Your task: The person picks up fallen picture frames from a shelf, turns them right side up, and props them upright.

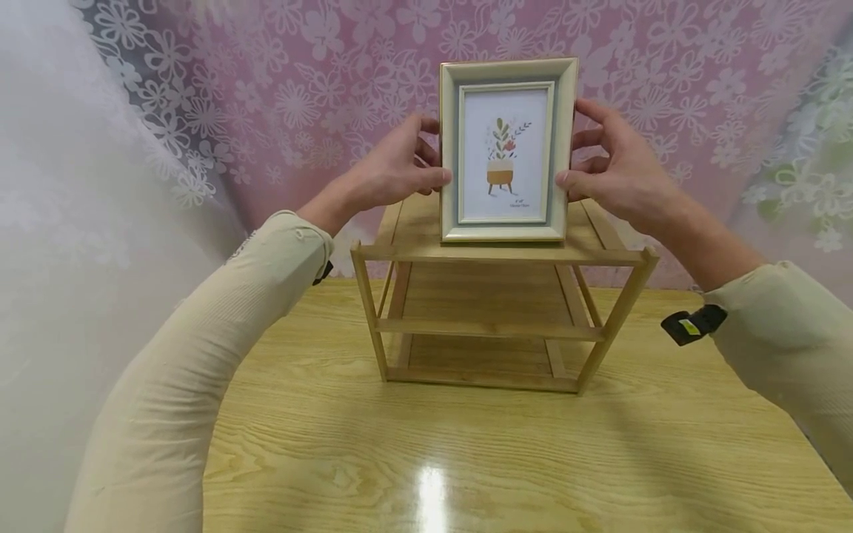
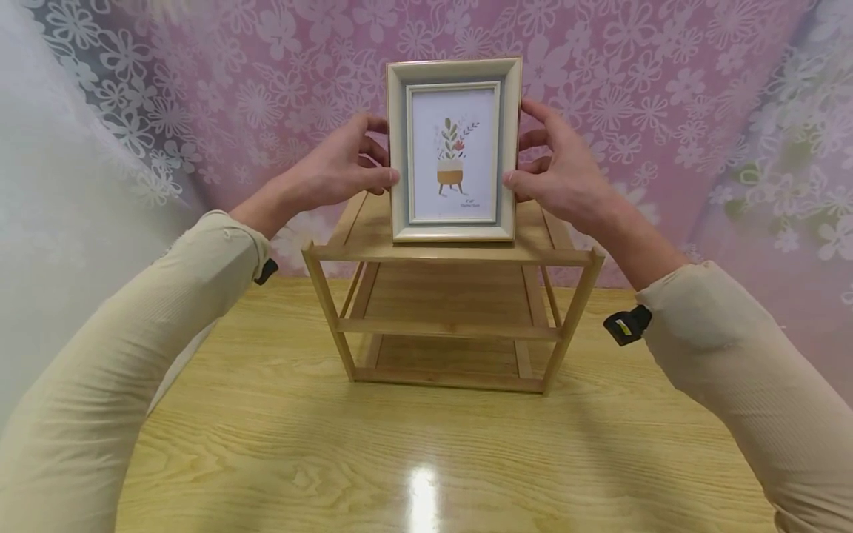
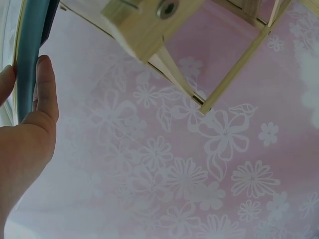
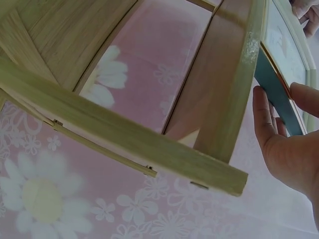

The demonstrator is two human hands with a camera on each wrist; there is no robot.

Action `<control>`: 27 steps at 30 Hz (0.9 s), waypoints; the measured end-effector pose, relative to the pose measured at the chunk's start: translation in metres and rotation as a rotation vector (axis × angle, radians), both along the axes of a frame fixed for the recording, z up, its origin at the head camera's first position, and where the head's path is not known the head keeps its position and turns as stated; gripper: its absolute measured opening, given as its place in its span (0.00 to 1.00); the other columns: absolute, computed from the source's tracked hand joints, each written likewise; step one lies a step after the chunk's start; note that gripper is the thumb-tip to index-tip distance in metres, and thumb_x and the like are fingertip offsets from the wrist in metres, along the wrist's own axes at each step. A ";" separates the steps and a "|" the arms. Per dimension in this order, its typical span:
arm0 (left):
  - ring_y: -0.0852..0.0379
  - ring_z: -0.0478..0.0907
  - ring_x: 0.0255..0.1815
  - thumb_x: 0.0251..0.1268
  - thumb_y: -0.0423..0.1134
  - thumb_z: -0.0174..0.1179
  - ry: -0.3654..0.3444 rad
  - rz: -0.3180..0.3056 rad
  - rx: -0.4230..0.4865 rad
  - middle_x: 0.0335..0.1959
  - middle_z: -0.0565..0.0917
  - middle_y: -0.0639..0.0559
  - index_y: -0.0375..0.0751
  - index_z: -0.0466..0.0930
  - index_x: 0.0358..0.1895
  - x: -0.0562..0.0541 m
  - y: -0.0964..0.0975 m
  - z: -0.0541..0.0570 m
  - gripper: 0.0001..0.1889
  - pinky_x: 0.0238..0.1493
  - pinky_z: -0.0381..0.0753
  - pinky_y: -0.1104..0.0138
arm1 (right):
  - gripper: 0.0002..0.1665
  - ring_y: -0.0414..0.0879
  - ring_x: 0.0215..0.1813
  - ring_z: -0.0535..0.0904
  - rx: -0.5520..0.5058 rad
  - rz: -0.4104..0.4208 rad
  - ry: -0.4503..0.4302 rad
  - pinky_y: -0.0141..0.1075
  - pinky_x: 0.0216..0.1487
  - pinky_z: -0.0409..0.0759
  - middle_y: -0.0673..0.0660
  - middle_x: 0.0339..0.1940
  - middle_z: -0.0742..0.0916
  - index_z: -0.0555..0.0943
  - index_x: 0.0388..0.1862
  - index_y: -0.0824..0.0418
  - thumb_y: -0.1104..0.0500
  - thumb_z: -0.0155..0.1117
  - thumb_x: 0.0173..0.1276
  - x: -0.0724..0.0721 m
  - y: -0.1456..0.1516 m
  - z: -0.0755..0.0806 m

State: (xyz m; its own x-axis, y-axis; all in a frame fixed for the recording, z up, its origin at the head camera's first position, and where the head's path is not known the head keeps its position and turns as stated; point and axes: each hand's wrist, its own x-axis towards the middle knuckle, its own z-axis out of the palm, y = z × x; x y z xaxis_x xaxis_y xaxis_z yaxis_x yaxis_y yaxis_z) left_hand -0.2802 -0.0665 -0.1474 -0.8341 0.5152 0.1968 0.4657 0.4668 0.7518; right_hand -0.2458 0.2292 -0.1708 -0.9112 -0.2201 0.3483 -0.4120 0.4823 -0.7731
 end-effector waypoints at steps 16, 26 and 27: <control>0.52 0.79 0.50 0.68 0.31 0.62 0.072 0.024 -0.015 0.51 0.76 0.43 0.40 0.52 0.72 -0.001 0.004 0.002 0.35 0.49 0.82 0.68 | 0.48 0.44 0.44 0.81 -0.029 0.000 0.070 0.30 0.37 0.85 0.53 0.52 0.72 0.47 0.79 0.44 0.69 0.60 0.70 0.001 0.001 0.004; 0.56 0.79 0.50 0.69 0.31 0.61 0.163 0.023 -0.056 0.52 0.76 0.44 0.40 0.51 0.72 -0.003 0.003 -0.001 0.35 0.53 0.79 0.71 | 0.39 0.44 0.48 0.81 -0.018 -0.061 0.130 0.24 0.40 0.82 0.51 0.50 0.74 0.50 0.77 0.45 0.62 0.56 0.75 0.002 -0.001 0.004; 0.56 0.79 0.49 0.69 0.31 0.61 0.170 0.019 -0.057 0.52 0.76 0.44 0.40 0.51 0.72 -0.004 0.003 -0.002 0.35 0.53 0.79 0.71 | 0.39 0.43 0.47 0.81 -0.016 -0.064 0.137 0.24 0.40 0.82 0.51 0.50 0.75 0.50 0.77 0.45 0.62 0.57 0.75 0.003 -0.001 0.005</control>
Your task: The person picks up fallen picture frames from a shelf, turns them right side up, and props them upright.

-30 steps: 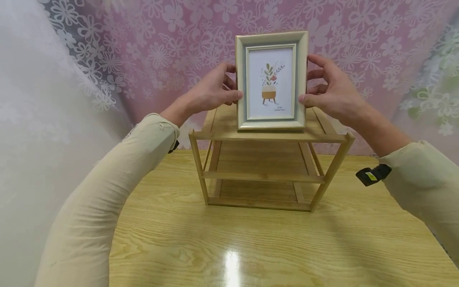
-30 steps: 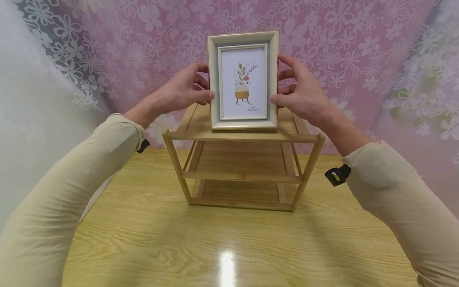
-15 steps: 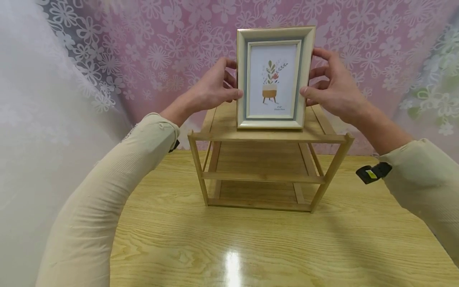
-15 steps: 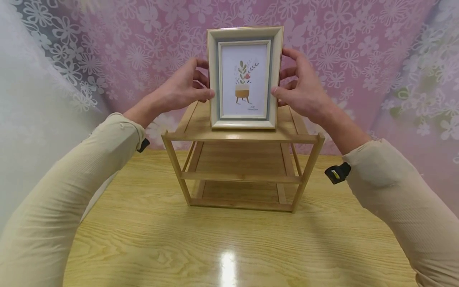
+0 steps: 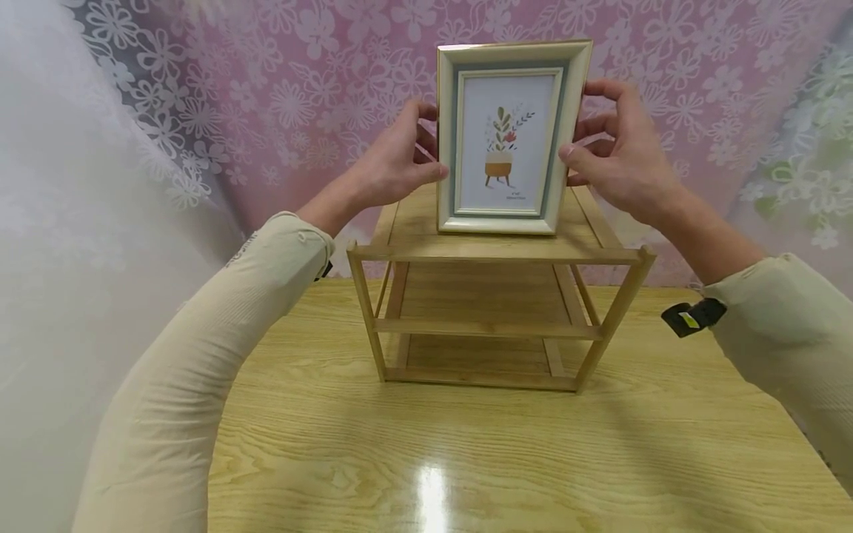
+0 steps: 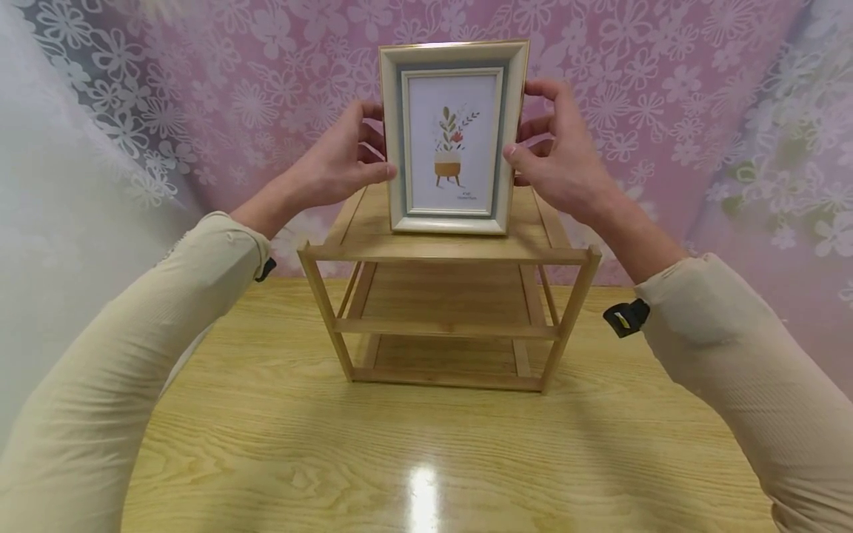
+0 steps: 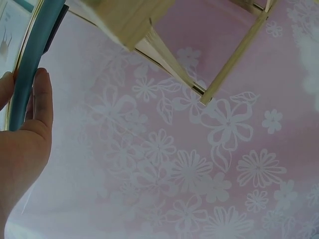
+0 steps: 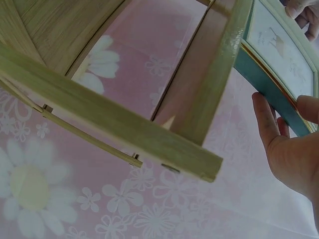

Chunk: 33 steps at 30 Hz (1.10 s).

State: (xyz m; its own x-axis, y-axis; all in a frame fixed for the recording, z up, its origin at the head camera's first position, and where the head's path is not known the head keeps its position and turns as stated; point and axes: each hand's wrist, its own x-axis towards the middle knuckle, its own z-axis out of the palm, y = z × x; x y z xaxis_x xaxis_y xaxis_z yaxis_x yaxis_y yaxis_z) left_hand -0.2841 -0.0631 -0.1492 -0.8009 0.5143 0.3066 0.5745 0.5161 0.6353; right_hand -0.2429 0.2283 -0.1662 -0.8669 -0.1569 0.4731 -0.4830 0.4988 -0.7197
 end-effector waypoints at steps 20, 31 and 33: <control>0.59 0.77 0.51 0.71 0.33 0.58 0.064 -0.034 0.001 0.55 0.74 0.47 0.38 0.55 0.71 -0.002 -0.002 -0.002 0.30 0.54 0.77 0.73 | 0.43 0.42 0.43 0.81 -0.013 0.008 0.064 0.25 0.40 0.82 0.53 0.52 0.75 0.52 0.74 0.50 0.71 0.60 0.68 0.002 -0.006 0.001; 0.59 0.78 0.49 0.70 0.31 0.59 0.080 -0.038 0.007 0.50 0.77 0.46 0.38 0.58 0.65 0.003 -0.003 -0.002 0.26 0.54 0.78 0.73 | 0.43 0.44 0.44 0.80 -0.002 -0.021 0.062 0.24 0.40 0.81 0.52 0.52 0.75 0.51 0.74 0.48 0.70 0.59 0.68 0.001 -0.009 0.003; 0.59 0.78 0.48 0.70 0.31 0.60 0.076 -0.038 0.000 0.48 0.78 0.47 0.38 0.58 0.64 0.004 -0.003 -0.001 0.25 0.54 0.78 0.73 | 0.43 0.45 0.45 0.80 0.011 -0.033 0.048 0.24 0.39 0.82 0.54 0.54 0.75 0.50 0.74 0.47 0.69 0.58 0.69 0.000 -0.010 0.004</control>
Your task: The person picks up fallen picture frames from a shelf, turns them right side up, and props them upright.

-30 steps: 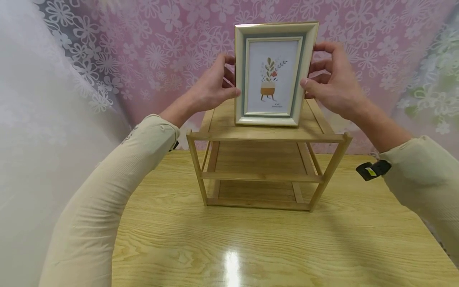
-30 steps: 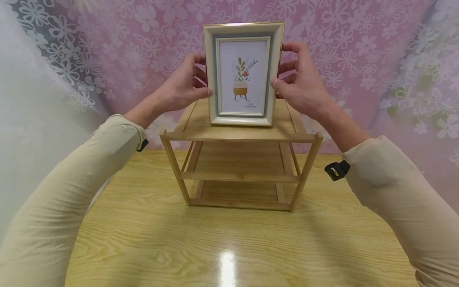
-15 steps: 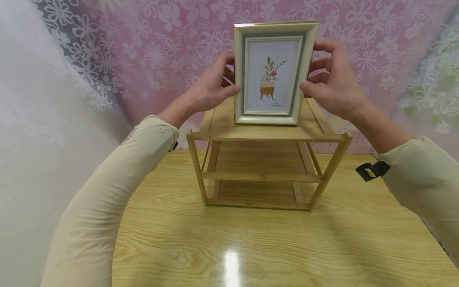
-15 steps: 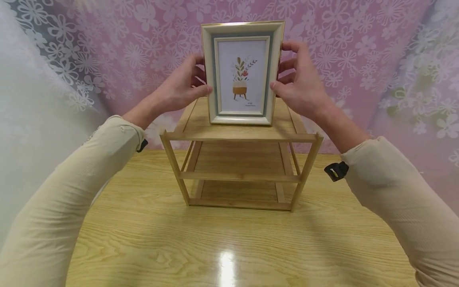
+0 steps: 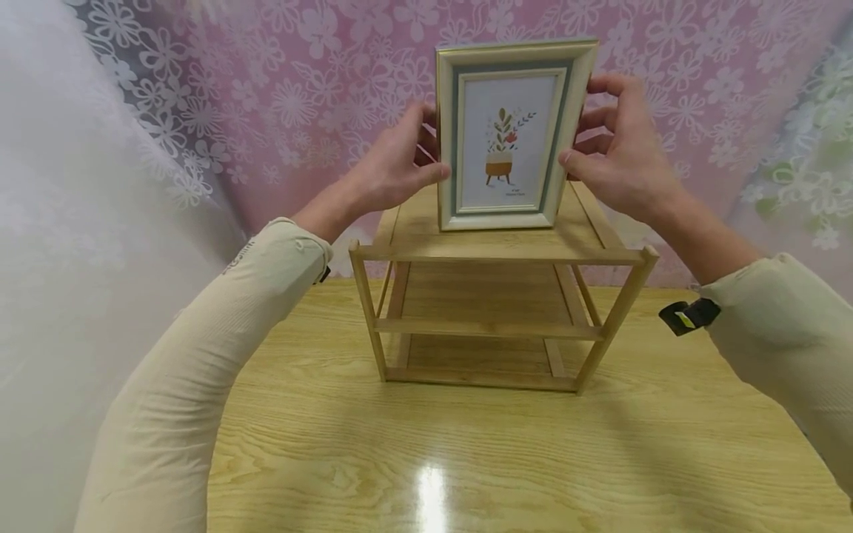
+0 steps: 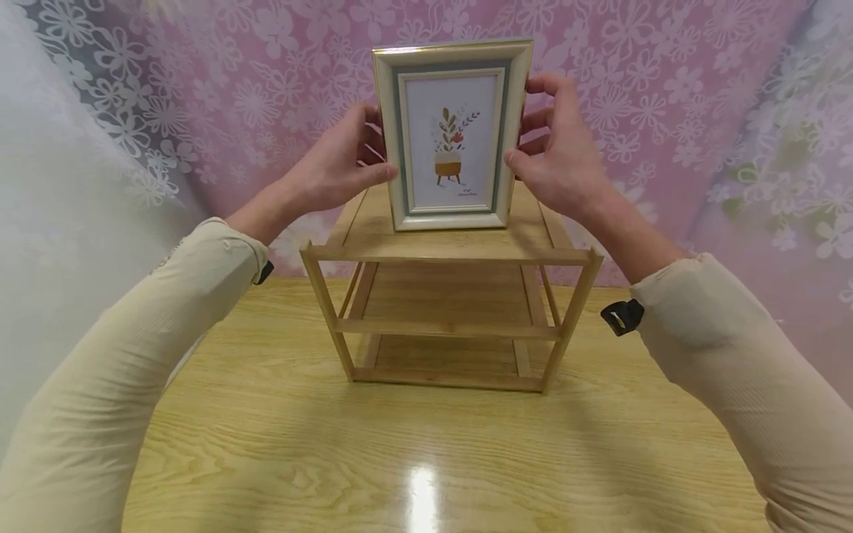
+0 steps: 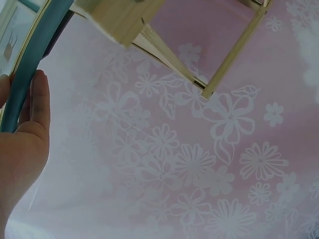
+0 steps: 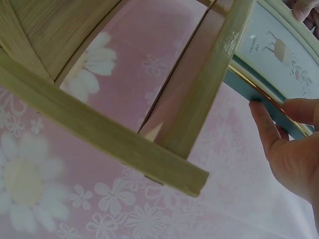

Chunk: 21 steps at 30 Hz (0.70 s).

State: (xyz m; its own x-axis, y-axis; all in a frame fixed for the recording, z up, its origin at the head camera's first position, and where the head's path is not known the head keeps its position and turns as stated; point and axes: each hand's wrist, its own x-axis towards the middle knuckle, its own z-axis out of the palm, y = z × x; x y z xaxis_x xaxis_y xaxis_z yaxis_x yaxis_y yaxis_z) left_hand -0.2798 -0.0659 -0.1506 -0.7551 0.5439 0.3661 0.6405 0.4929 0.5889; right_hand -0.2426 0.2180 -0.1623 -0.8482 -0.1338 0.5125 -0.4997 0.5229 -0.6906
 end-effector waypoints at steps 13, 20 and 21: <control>0.59 0.78 0.47 0.68 0.34 0.62 0.006 0.048 -0.035 0.47 0.78 0.48 0.39 0.59 0.64 0.003 0.002 0.001 0.26 0.51 0.79 0.72 | 0.44 0.54 0.54 0.81 0.100 -0.057 -0.099 0.34 0.44 0.85 0.62 0.59 0.75 0.46 0.75 0.43 0.64 0.59 0.72 -0.013 0.000 0.008; 0.60 0.78 0.46 0.69 0.35 0.62 -0.003 0.063 -0.027 0.47 0.79 0.49 0.40 0.58 0.64 0.006 0.004 -0.001 0.27 0.51 0.79 0.72 | 0.44 0.58 0.57 0.79 0.134 -0.075 -0.117 0.50 0.54 0.82 0.64 0.63 0.74 0.44 0.76 0.41 0.62 0.57 0.74 -0.018 -0.002 0.009; 0.60 0.78 0.46 0.69 0.36 0.62 -0.003 0.062 -0.026 0.47 0.79 0.49 0.40 0.58 0.64 0.006 0.005 -0.002 0.27 0.50 0.79 0.72 | 0.44 0.58 0.57 0.79 0.137 -0.075 -0.116 0.50 0.54 0.82 0.64 0.63 0.74 0.44 0.77 0.41 0.62 0.57 0.74 -0.019 -0.002 0.009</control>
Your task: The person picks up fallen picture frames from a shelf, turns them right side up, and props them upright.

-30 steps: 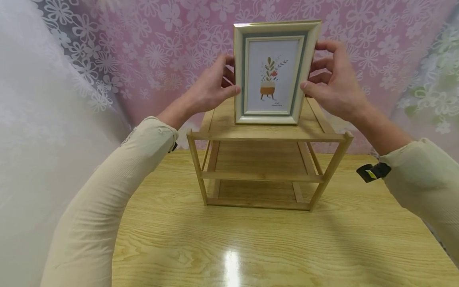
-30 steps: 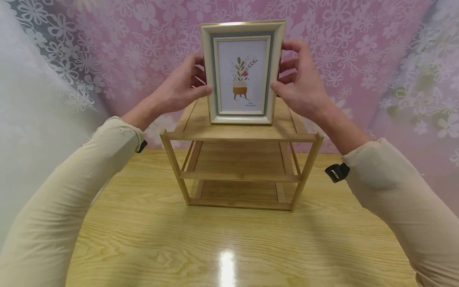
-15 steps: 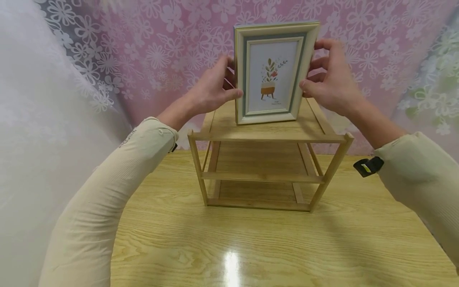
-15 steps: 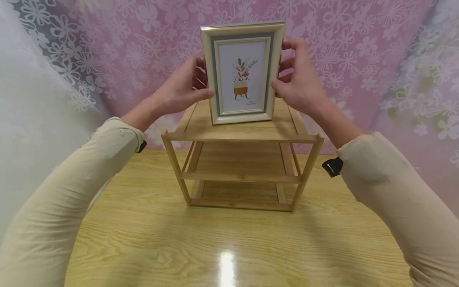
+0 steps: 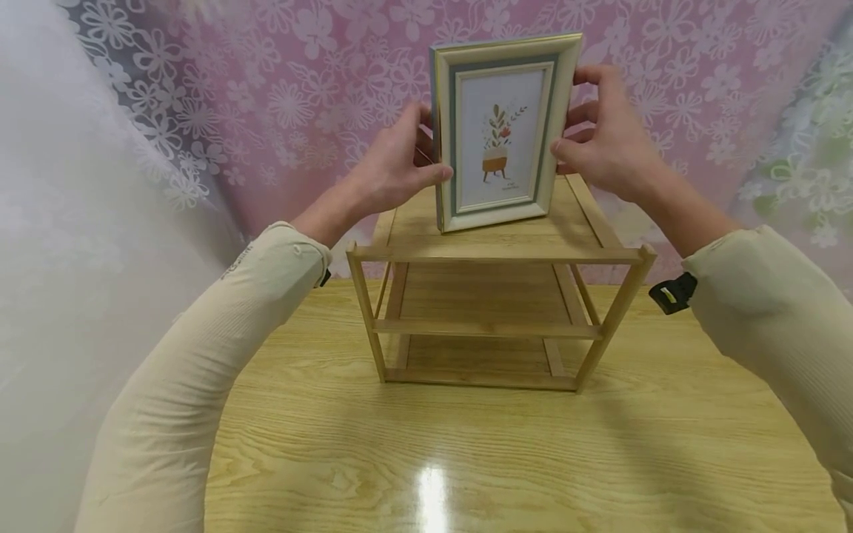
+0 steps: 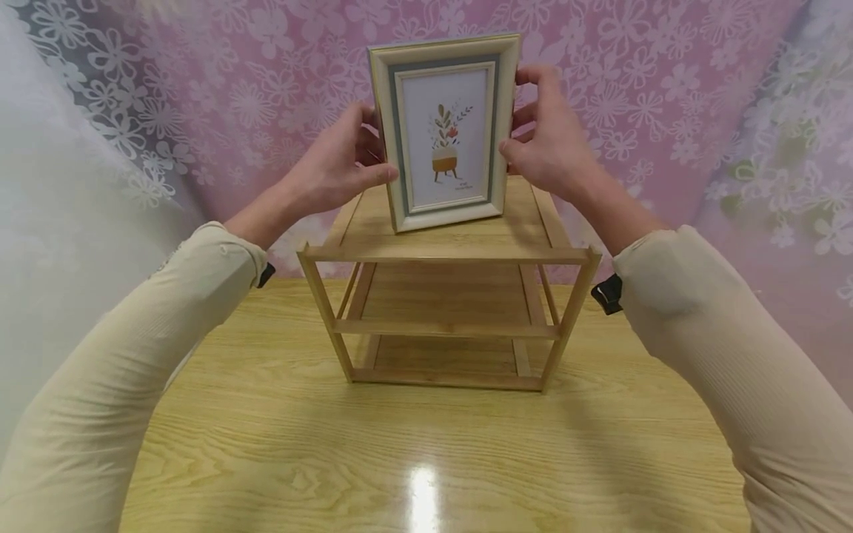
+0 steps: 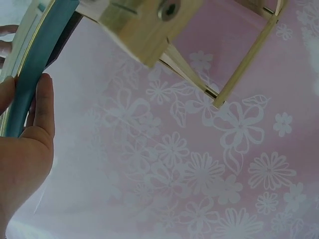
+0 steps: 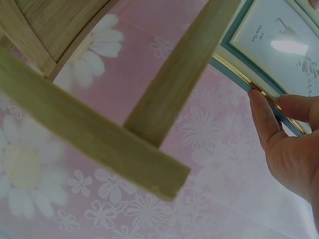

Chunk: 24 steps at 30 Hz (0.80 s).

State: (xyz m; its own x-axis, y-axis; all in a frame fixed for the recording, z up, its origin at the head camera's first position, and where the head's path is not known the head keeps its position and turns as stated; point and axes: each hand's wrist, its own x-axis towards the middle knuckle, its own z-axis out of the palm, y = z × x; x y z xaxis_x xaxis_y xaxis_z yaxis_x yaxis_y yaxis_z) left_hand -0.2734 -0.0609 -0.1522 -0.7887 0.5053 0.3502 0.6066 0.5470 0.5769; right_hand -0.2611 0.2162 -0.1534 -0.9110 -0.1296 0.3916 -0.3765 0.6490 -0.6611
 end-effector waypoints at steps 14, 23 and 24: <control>0.62 0.78 0.45 0.67 0.36 0.64 -0.004 -0.038 0.019 0.46 0.79 0.50 0.40 0.58 0.65 0.007 0.006 0.000 0.29 0.51 0.78 0.74 | 0.43 0.55 0.55 0.78 0.024 -0.026 -0.027 0.52 0.55 0.82 0.63 0.62 0.75 0.44 0.77 0.40 0.63 0.54 0.75 -0.009 -0.002 0.003; 0.62 0.78 0.44 0.68 0.37 0.64 0.001 -0.046 -0.001 0.45 0.79 0.51 0.40 0.57 0.65 0.008 0.008 0.000 0.30 0.50 0.78 0.74 | 0.40 0.55 0.55 0.78 0.038 -0.028 -0.022 0.51 0.55 0.82 0.63 0.62 0.74 0.46 0.77 0.43 0.63 0.53 0.75 -0.015 -0.003 0.002; 0.62 0.78 0.44 0.68 0.37 0.64 0.004 -0.046 -0.002 0.45 0.79 0.50 0.40 0.58 0.65 0.008 0.008 0.000 0.29 0.50 0.78 0.74 | 0.40 0.55 0.55 0.78 0.040 -0.028 -0.023 0.51 0.55 0.82 0.64 0.62 0.74 0.46 0.77 0.43 0.63 0.53 0.76 -0.015 -0.003 0.002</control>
